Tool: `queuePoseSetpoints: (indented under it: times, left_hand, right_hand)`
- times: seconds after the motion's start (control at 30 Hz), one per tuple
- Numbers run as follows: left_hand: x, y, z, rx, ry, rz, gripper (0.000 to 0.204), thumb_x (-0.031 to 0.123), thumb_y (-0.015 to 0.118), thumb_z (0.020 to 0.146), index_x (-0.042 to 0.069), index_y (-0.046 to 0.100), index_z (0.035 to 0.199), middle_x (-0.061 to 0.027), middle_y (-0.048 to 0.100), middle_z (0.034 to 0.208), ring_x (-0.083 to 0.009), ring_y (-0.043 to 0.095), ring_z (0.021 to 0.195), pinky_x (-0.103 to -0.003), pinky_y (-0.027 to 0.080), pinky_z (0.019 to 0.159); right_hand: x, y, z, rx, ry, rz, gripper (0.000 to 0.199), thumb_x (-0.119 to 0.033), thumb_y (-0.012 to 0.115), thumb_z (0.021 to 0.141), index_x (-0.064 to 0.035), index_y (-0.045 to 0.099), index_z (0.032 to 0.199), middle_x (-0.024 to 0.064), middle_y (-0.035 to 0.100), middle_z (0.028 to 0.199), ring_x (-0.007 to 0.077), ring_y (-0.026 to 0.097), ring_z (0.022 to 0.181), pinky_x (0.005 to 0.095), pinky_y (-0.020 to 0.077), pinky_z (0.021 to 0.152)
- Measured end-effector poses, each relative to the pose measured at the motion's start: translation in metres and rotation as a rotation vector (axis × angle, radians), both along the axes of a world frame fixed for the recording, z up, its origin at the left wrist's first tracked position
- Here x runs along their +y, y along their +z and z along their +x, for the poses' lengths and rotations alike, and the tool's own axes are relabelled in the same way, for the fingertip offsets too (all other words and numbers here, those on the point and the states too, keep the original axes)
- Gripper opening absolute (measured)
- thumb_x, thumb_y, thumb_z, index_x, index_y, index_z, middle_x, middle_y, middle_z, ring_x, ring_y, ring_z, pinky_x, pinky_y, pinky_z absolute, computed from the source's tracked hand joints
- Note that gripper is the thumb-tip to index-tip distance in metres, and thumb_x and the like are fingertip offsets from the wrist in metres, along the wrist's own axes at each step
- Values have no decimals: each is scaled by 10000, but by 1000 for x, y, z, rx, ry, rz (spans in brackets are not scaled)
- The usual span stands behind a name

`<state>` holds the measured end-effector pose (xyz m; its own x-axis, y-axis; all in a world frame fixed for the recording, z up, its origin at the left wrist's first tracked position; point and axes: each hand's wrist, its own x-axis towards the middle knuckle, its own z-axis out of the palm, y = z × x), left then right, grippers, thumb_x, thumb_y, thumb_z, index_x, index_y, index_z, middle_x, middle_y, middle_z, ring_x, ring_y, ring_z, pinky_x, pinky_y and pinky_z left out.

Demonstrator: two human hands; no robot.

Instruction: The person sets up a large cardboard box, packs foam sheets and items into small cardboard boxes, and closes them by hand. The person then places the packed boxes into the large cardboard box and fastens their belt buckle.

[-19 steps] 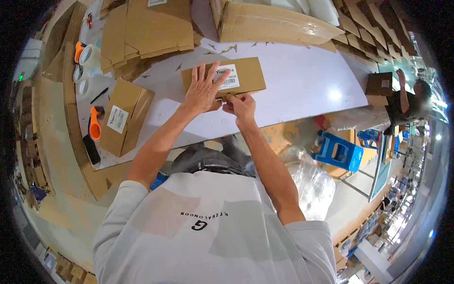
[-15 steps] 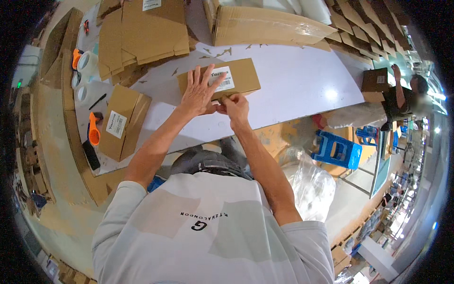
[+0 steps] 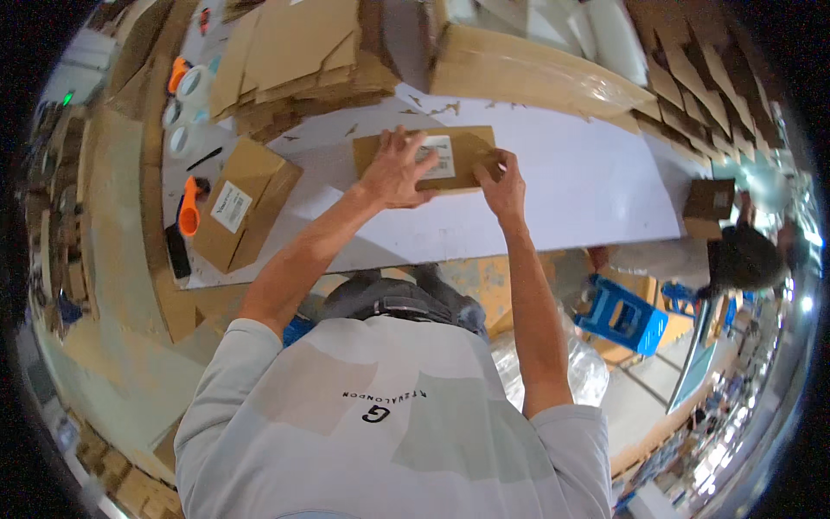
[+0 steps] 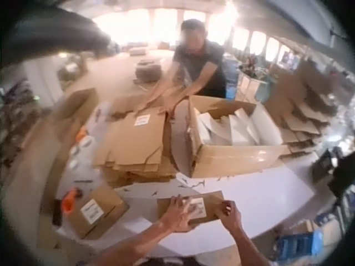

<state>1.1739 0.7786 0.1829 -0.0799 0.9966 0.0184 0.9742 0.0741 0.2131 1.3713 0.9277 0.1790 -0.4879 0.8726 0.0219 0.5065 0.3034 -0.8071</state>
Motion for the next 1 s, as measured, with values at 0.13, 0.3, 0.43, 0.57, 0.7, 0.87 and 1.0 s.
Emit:
queuePoseSetpoints:
  times: [0.13, 0.3, 0.43, 0.57, 0.7, 0.87, 1.0]
  left_hand:
    - [-12, -14, 22, -29, 118, 278, 719, 581, 727, 739, 135, 585, 1284, -239, 380, 1433, -547, 359, 1294, -721, 280, 1031]
    - [-67, 10, 58, -287, 408, 304, 685, 519, 740, 760, 113, 565, 1283, -225, 438, 1390, -469, 421, 1281, -636, 332, 1024]
    - [-145, 18, 19, -252, 687, 442, 626, 415, 766, 777, 79, 569, 1267, -195, 546, 1292, -386, 484, 1249, -543, 339, 1058]
    - [-259, 14, -81, 184, 1083, 508, 602, 359, 788, 783, 63, 574, 1262, -170, 552, 1334, -355, 481, 1273, -514, 336, 1073]
    - [-314, 26, -135, 317, 1221, 349, 598, 427, 729, 837, 70, 566, 1288, -179, 611, 1188, -366, 544, 1188, -502, 383, 1021]
    - [-297, 24, -125, -441, 1189, -183, 653, 586, 581, 912, 54, 583, 1290, -216, 652, 1185, -386, 625, 1094, -486, 483, 934]
    - [-293, 14, -98, -760, 1137, 4, 669, 559, 610, 905, 36, 563, 1320, -246, 661, 1170, -394, 644, 1061, -468, 490, 935]
  right_hand:
    - [-17, -34, 5, 339, -127, -358, 688, -311, 777, 865, -102, 409, 1408, 142, 536, 1365, 262, 565, 1168, 418, 523, 836]
    - [-65, -16, -15, 376, -90, -626, 792, -297, 770, 880, -76, 304, 1480, 162, 412, 1442, 264, 480, 1263, 428, 467, 967]
    - [-78, -40, -50, 361, 58, -403, 878, -291, 764, 884, 12, 229, 1510, 212, 352, 1473, 304, 422, 1317, 426, 358, 1100]
    - [-117, -35, -84, 357, 147, -419, 855, -266, 739, 905, 39, 222, 1514, 208, 379, 1460, 289, 413, 1323, 404, 331, 1119]
    - [-151, -35, -121, 483, 176, -564, 806, -238, 716, 922, 36, 237, 1510, 176, 429, 1439, 259, 448, 1291, 384, 363, 1091]
    - [-172, -44, -164, 451, 182, -536, 778, -257, 722, 916, 25, 292, 1499, 165, 481, 1420, 243, 488, 1266, 359, 407, 1055]
    - [-162, -40, -203, 381, 261, -450, 712, -296, 740, 899, 23, 413, 1445, 158, 557, 1357, 220, 543, 1211, 343, 454, 1007]
